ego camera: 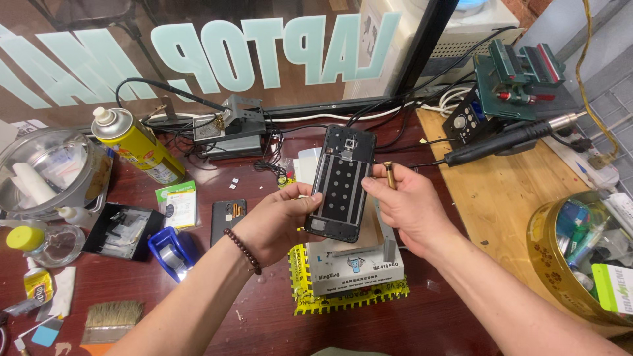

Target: The person holds a smartphone, powers it on, then pries open the back cover and removes internal components. They use a screwdriver on the exposed chassis and peel the battery out of the phone body, placing the battery on the workbench.

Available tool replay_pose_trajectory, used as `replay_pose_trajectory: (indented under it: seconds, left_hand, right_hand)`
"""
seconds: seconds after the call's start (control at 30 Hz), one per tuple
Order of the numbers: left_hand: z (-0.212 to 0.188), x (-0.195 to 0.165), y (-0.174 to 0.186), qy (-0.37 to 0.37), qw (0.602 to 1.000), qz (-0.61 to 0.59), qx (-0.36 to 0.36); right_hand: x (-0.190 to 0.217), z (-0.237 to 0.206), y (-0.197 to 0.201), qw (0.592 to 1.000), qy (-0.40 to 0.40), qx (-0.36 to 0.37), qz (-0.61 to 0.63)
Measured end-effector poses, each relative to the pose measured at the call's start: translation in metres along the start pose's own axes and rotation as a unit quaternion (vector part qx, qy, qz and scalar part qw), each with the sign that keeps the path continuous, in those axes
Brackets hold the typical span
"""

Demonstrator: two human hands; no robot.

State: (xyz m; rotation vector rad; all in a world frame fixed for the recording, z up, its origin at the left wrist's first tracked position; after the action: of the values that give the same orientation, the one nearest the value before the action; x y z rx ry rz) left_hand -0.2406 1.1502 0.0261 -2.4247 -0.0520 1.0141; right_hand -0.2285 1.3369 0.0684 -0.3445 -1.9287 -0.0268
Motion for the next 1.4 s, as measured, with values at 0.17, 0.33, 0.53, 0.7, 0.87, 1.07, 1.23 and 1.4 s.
replay_pose_trajectory:
  seconds: [0.17, 0.33, 0.53, 0.7, 0.87, 1.07, 1.23, 1.4]
  left_hand:
    - [-0.011, -0.003, -0.034, 0.023, 0.981, -0.18, 0.068]
    - [-0.018, -0.002, -0.061, 0.057, 0.941, -0.265, 0.202]
    - [-0.016, 0.003, -0.06, 0.059, 0.93, -0.277, 0.234]
    - [-0.012, 0.005, -0.055, 0.059, 0.929, -0.283, 0.229]
    - [-0.012, 0.006, -0.056, 0.067, 0.918, -0.309, 0.239]
    - [-0.014, 0.007, -0.057, 0.075, 0.917, -0.309, 0.242]
    - [0.0, 0.009, -0.045, 0.07, 0.933, -0.304, 0.177]
    - [0.011, -0.005, -0.047, 0.014, 0.913, -0.341, 0.223]
  right_hand:
    - [0.009, -0.002, -0.007, 1.0, -0.003, 0.017, 0.023]
    - [0.01, -0.006, -0.007, 1.0, 0.01, -0.006, 0.011]
    - [0.008, -0.007, -0.008, 1.0, 0.013, -0.016, 0.003]
    - [0.007, -0.007, -0.011, 1.0, 0.013, -0.007, 0.003]
    - [0.005, -0.005, -0.011, 1.0, 0.01, -0.015, -0.004]
    - [0.005, -0.002, -0.013, 1.0, 0.022, -0.006, -0.016]
    - [0.05, -0.023, -0.025, 0.896, 0.264, -0.093, -0.344]
    - [0.068, -0.083, -0.08, 0.777, 0.479, 0.024, -0.407]
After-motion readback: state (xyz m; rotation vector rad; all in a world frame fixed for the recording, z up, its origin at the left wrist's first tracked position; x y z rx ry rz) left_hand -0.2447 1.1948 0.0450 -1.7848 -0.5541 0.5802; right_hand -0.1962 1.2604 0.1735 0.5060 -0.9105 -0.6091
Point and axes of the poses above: each hand's wrist, its own z-axis towards the middle knuckle, its own y-axis out of the back of the hand, x = y × z, the point moved 9 cm from there along z, towards the middle knuckle, and after that the axes turned 7 degrees about -x, right-handed, at the moved point
